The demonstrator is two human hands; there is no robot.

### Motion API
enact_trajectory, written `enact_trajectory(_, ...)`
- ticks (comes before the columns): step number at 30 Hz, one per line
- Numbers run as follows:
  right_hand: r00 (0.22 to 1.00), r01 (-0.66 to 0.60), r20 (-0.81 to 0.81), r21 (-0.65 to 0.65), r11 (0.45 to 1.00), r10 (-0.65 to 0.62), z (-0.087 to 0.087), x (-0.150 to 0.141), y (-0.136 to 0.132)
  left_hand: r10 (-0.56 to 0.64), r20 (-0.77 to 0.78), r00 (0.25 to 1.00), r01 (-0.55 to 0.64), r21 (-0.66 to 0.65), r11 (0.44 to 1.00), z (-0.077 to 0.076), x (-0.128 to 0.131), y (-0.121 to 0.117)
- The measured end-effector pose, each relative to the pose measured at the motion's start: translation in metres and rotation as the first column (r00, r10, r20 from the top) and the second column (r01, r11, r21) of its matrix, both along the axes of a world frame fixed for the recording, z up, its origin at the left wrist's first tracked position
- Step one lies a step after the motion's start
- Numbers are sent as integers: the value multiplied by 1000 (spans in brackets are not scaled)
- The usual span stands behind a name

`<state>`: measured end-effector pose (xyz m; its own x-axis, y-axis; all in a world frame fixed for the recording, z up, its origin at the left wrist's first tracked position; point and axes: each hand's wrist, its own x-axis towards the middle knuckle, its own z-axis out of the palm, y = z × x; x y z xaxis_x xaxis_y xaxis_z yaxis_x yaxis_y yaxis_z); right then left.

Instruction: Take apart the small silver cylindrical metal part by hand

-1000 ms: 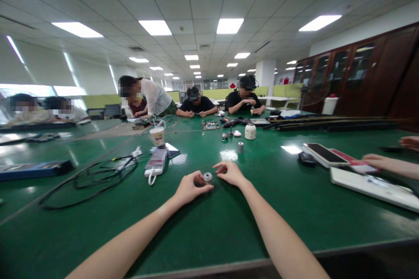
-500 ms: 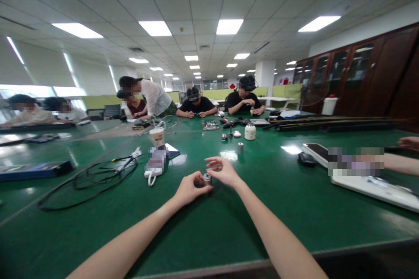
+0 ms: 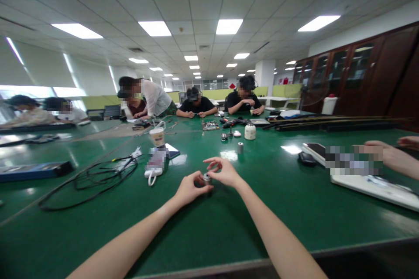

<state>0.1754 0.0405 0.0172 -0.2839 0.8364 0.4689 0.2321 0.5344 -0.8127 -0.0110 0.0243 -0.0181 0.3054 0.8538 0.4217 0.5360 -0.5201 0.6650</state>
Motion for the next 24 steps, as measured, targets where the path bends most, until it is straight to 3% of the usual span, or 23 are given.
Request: enact_trajectory(24, 1000, -17, -5, 33, 999, 17, 2, -9, -7, 3, -27, 1000, -2, 16, 1000, 0, 0, 0)
